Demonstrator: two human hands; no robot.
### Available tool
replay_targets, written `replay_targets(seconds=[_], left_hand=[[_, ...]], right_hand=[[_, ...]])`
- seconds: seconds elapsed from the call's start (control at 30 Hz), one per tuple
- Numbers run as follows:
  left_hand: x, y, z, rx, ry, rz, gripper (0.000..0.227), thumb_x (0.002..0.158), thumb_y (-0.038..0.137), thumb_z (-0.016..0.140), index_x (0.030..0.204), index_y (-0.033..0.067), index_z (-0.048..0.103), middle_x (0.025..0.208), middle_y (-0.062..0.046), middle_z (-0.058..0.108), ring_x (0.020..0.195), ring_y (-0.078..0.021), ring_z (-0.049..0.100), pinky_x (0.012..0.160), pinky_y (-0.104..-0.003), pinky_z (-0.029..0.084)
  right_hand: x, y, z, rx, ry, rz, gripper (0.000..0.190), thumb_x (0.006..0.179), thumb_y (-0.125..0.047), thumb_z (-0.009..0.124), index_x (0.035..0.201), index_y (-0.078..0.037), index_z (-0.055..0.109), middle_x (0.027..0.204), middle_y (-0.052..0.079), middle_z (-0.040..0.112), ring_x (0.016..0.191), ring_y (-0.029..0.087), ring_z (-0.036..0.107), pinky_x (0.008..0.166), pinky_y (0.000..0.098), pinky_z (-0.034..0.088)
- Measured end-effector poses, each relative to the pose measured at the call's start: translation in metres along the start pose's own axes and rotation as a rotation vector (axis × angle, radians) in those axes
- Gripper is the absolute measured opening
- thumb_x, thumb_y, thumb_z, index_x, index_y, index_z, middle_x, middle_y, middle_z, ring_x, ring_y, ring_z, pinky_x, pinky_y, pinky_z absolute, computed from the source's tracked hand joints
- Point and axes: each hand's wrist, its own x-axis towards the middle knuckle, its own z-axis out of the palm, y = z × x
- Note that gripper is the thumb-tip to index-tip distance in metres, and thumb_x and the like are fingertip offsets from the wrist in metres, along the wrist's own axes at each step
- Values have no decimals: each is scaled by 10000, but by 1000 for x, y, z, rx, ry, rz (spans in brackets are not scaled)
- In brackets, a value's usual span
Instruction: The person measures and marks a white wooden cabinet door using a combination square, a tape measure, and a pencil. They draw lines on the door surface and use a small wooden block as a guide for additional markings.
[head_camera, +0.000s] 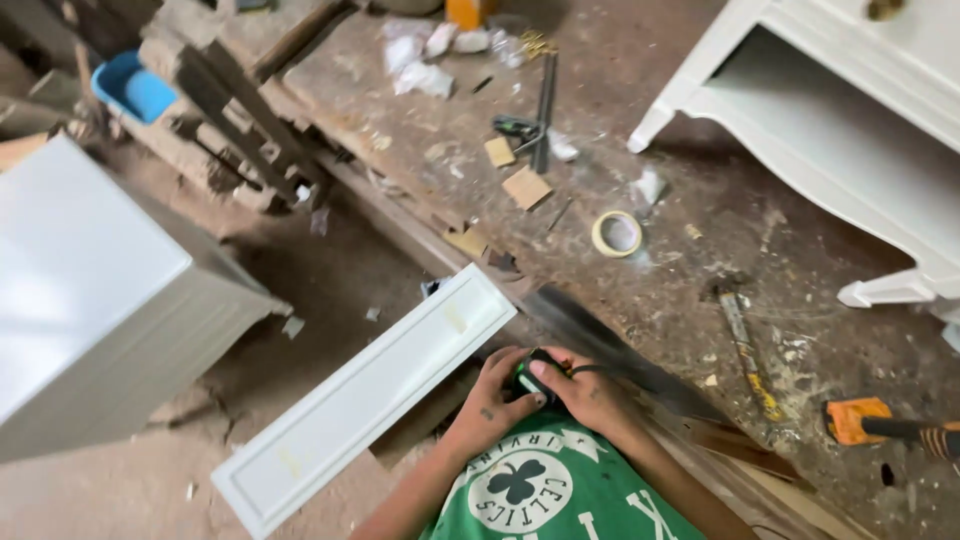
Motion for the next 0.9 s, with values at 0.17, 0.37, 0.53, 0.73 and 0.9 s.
replay_targets(seconds=[0.17,0.37,0.53,0.73,0.9], left_hand=[[-7,-18,-5,-227,73,62,801,814,262,826,1518,140,463,1488,-134,511,1384,-262,487,1169,-419,383],[-27,-19,-9,-719,86,21,1089,754,191,884,1639,101,256,1610,-244,312,1442,-410,344,1170,-532,323],[-54,20,-24,-486,231,45,855,753,228,866,1534,150,526,1352,-139,671,1256,-226,579,1072,-434,488],[-64,20,-34,576,493,152,720,756,249,847,1436,240,609,1242,-49,690,1133,-321,663,900,-447,580],[-54,24,-31,1037,521,310,767,742,186,871,1440,130,559,1229,-147,598,1085,-347,601,705,-394,647]], right_hand=[[7,0,23,-7,0,-117,640,914,-543,608,1431,-167,629,1380,103,697,1312,249,637,1075,380,516],[9,-6,31,142,-180,-424,544,953,-416,638,1381,-84,689,1335,210,708,1268,332,625,1008,457,549],[47,16,28,1,148,-510,523,749,-362,904,1230,-229,749,1065,0,786,853,117,701,571,202,556],[42,23,13,168,199,-532,248,853,-258,827,1040,-96,822,939,83,753,837,169,714,616,268,566],[47,13,46,133,-4,-514,327,807,-269,900,1049,-82,786,959,56,742,879,144,668,745,302,564]])
